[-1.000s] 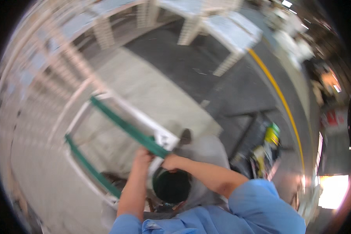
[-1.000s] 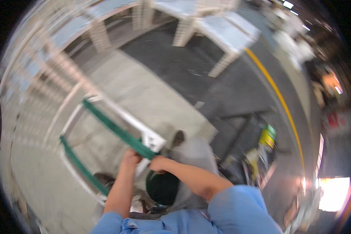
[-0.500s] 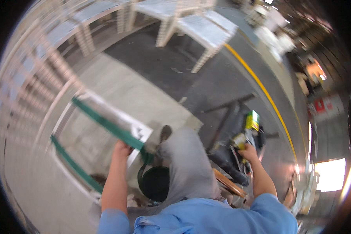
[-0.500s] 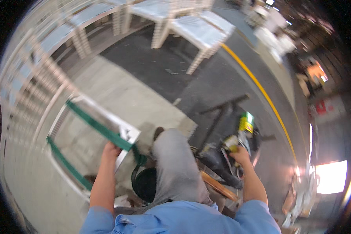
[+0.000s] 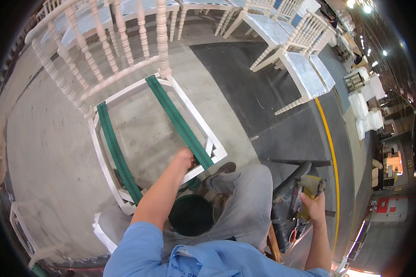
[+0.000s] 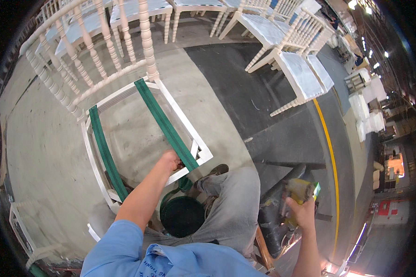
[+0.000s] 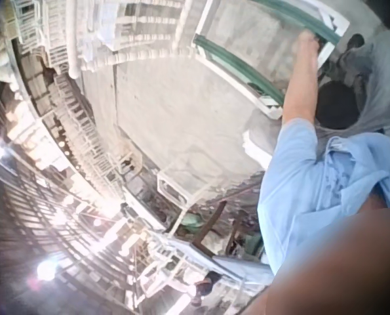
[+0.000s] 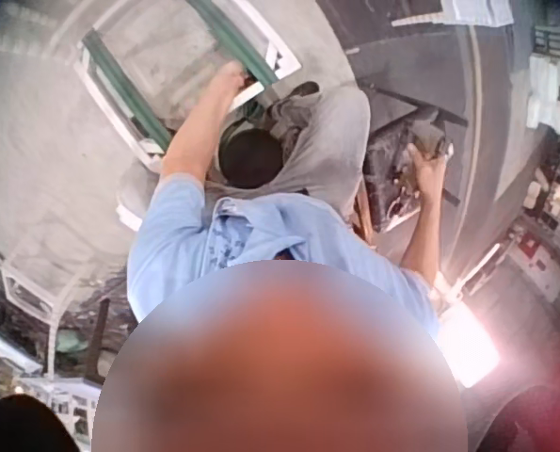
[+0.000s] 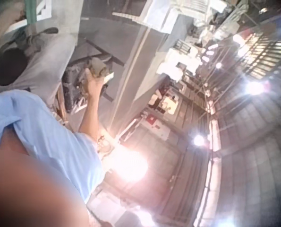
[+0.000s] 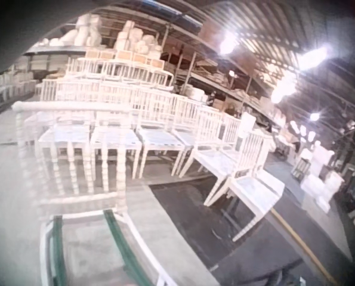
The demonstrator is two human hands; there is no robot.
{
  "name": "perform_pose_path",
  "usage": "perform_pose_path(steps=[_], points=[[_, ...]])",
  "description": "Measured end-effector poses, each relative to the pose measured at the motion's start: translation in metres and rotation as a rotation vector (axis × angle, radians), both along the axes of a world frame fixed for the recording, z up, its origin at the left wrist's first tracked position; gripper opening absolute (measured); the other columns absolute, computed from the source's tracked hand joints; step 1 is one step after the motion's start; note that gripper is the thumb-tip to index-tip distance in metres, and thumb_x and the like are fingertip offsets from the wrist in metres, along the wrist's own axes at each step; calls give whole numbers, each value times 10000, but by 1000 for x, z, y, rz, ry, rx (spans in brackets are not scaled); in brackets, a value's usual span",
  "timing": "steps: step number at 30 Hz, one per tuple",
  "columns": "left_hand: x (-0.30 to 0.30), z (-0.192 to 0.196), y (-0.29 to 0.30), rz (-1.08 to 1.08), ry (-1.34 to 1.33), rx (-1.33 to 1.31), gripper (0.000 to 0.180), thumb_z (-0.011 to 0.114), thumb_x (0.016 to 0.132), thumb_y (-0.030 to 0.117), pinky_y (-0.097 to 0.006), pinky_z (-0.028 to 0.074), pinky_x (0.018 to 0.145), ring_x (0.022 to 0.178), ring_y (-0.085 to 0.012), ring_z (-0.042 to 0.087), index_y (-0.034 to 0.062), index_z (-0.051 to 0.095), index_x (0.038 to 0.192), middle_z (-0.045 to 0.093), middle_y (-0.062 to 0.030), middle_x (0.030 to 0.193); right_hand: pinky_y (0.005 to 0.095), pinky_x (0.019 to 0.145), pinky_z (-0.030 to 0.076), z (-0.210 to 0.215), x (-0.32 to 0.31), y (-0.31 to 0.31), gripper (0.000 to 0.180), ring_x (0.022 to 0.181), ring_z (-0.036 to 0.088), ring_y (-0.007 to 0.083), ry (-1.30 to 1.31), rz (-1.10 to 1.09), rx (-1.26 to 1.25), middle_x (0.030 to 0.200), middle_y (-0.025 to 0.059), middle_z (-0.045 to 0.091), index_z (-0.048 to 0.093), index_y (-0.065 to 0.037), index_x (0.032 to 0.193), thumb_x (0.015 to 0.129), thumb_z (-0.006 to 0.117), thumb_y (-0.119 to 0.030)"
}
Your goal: The person sits on the floor and attaches green straps to the seat frame of a white wooden chair. They position each strap, secure it with a staple gun, and trim excess material with scissors. The process is repeated for multiple straps across the seat.
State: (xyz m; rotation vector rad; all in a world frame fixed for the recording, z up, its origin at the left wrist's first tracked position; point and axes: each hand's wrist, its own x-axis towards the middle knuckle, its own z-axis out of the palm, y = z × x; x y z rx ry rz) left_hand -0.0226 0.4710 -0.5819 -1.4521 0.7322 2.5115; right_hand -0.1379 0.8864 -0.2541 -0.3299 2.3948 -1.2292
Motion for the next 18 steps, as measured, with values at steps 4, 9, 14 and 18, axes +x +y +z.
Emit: perform_pose_path(steps=[4, 9, 14, 18], points=[[-5, 7, 0, 6, 20, 7, 182, 550, 1014, 132, -447, 505, 516, 676, -260, 689, 80, 715, 956, 734, -109, 828, 370, 984, 515, 14, 21, -130, 474, 1066, 679, 212, -391, 216, -55, 1179, 99, 717, 605, 11, 1329, 890, 770, -56], [-5, 3, 3, -32, 48, -4, 210, 561, 1017, 145, -438, 497, 512, 646, -225, 675, 98, 729, 902, 736, -83, 796, 297, 644, 537, -55, 31, -216, 374, 709, 642, 128, -433, 528, 168, 947, 39, 681, 607, -18, 1209, 924, 787, -181], [-5, 0, 5, -5, 67, 53, 185, 581, 1016, 153, -360, 414, 463, 595, -178, 644, 116, 735, 919, 737, -62, 794, 278, 490, 490, -88, 38, -245, 424, 563, 587, 111, -452, 499, 254, 871, 33, 650, 563, -18, 1233, 924, 788, -201], [-3, 1, 4, -38, 105, 12, 208, 546, 1039, 160, -357, 425, 471, 589, -172, 643, 119, 728, 949, 734, -57, 797, 283, 486, 493, -88, 42, -254, 452, 552, 583, 108, -389, 488, 345, 871, 38, 659, 548, -33, 1267, 919, 789, -190]])
